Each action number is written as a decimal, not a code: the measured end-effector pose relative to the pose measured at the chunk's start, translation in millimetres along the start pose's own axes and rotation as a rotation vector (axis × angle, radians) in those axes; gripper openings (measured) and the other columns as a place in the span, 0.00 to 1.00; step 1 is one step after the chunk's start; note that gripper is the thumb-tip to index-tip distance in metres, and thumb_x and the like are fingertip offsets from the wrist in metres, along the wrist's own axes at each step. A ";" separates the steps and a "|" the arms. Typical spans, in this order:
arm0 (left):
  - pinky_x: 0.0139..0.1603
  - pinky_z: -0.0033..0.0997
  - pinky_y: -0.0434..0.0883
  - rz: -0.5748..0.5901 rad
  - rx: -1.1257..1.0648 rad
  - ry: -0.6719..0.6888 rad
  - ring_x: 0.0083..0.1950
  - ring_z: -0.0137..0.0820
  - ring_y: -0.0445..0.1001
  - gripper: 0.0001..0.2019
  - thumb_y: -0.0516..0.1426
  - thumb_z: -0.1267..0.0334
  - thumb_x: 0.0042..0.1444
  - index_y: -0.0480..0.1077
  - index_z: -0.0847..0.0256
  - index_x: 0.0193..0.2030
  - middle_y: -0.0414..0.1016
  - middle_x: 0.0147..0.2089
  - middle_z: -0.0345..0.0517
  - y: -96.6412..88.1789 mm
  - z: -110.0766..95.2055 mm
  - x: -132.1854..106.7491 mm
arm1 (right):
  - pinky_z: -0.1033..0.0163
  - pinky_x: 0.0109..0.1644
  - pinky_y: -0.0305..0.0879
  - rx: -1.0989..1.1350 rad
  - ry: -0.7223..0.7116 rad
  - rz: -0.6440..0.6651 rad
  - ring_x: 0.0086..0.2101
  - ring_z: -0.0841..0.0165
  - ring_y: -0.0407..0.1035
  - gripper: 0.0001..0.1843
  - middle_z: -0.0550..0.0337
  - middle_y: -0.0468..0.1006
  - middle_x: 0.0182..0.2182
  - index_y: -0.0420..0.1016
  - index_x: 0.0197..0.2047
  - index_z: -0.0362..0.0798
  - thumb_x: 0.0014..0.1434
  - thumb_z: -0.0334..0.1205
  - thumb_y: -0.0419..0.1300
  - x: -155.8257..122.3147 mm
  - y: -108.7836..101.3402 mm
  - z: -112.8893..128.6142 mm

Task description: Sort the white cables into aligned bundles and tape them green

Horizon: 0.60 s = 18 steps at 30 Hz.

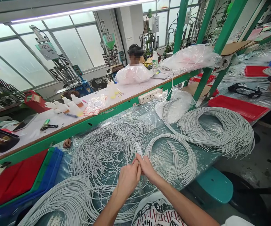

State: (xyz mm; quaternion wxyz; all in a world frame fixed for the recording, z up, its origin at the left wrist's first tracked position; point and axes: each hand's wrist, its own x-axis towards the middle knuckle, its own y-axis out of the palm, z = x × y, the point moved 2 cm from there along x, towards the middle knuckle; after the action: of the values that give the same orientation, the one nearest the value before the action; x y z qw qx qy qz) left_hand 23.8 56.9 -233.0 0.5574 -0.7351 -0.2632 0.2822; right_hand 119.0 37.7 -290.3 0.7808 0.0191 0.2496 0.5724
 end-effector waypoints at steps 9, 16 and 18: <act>0.43 0.39 0.65 0.200 -0.276 -0.049 0.48 0.52 0.75 0.25 0.59 0.44 0.51 0.74 0.62 0.47 0.78 0.46 0.59 22.0 29.4 -7.7 | 0.67 0.22 0.57 -0.003 -0.157 0.012 0.18 0.71 0.61 0.33 0.62 0.64 0.16 0.67 0.18 0.46 0.53 0.70 0.55 25.2 -22.4 -10.3; 0.38 0.31 0.69 0.198 -0.740 0.010 0.38 0.37 0.76 0.13 0.52 0.62 0.57 0.74 0.64 0.43 0.79 0.37 0.51 90.3 4.3 18.5 | 0.70 0.16 0.47 0.248 -0.032 0.082 0.13 0.79 0.43 0.31 0.75 0.48 0.14 0.53 0.22 0.50 0.51 0.68 0.60 9.4 -3.5 5.1; 0.30 0.28 0.66 0.241 -0.698 -0.016 0.28 0.32 0.72 0.12 0.50 0.64 0.57 0.73 0.64 0.33 0.75 0.26 0.45 107.4 3.5 23.9 | 0.70 0.16 0.36 0.275 -0.020 0.118 0.14 0.80 0.37 0.33 0.76 0.44 0.14 0.48 0.20 0.50 0.50 0.65 0.63 5.7 -8.3 19.2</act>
State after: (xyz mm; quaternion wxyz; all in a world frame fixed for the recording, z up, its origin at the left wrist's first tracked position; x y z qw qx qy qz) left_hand 45.9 50.2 -340.6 0.2338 -0.9044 -0.2596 0.2449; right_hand 135.5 44.9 -278.2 0.7383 0.1464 0.3161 0.5776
